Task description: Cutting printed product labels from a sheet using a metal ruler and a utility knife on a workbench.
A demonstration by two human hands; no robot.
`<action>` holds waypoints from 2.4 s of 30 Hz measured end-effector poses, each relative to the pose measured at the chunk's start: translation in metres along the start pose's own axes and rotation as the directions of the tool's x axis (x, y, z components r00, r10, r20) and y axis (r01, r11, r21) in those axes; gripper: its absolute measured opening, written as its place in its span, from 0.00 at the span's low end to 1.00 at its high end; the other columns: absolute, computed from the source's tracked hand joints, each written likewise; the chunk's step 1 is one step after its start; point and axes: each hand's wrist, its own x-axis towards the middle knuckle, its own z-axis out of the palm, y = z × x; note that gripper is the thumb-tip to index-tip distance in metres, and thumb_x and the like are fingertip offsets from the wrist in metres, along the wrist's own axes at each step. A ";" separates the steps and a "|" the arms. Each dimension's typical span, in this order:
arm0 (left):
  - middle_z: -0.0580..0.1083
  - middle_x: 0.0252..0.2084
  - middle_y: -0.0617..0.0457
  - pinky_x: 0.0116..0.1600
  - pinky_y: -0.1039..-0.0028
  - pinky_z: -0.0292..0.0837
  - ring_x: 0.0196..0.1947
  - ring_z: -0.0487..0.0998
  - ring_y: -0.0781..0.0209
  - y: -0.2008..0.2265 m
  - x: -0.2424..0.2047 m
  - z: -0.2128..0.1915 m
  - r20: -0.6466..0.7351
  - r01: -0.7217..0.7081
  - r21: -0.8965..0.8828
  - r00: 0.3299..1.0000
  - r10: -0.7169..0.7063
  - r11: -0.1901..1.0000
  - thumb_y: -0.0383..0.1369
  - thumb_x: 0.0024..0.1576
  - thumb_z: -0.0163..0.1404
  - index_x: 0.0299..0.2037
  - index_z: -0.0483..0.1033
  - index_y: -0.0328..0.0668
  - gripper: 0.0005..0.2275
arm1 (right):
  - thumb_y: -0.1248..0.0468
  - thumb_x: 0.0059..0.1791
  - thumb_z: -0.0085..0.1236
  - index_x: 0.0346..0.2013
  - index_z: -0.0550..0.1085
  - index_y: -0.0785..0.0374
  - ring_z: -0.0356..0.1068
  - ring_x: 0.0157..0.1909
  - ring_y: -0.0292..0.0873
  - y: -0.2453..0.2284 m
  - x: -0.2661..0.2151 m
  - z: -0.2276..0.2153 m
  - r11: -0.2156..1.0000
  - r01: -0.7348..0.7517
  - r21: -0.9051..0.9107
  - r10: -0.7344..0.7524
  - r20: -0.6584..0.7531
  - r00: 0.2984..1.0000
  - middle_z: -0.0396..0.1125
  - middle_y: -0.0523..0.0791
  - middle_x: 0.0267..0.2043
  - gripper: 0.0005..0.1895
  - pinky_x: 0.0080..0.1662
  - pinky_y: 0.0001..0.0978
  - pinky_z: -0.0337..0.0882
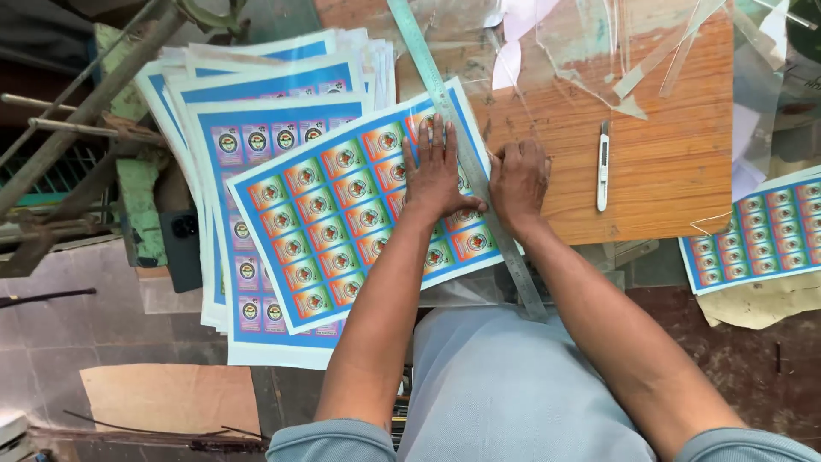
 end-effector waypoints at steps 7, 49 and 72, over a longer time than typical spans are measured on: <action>0.30 0.80 0.41 0.75 0.40 0.18 0.79 0.24 0.42 0.004 0.001 -0.019 0.017 -0.004 0.007 1.000 0.004 1.000 0.69 0.27 0.64 0.76 0.29 0.37 0.73 | 0.61 0.58 0.48 0.41 0.64 0.60 0.71 0.26 0.37 0.038 0.040 -0.037 0.509 -0.372 0.776 0.288 0.254 0.923 0.70 0.43 0.29 0.07 0.30 0.30 0.72; 0.59 0.69 0.42 0.73 0.37 0.42 0.73 0.54 0.41 -0.084 0.030 -0.033 -0.473 0.029 0.094 0.881 0.018 0.995 0.64 0.42 0.64 0.68 0.59 0.47 0.48 | 0.47 0.44 0.66 0.38 0.75 0.61 0.69 0.44 0.54 0.008 -0.052 -0.097 0.979 0.149 -0.142 -0.113 0.234 0.966 0.67 0.50 0.39 0.22 0.41 0.50 0.70; 0.75 0.35 0.43 0.43 0.62 0.70 0.34 0.73 0.54 -0.239 0.008 -0.091 -0.244 -0.055 -0.473 0.967 -0.071 0.879 0.43 0.59 0.60 0.40 0.74 0.34 0.16 | 0.60 0.55 0.61 0.43 0.73 0.66 0.69 0.32 0.36 0.070 -0.108 -0.130 0.838 -0.368 0.404 0.300 0.222 0.928 0.71 0.44 0.31 0.11 0.35 0.31 0.69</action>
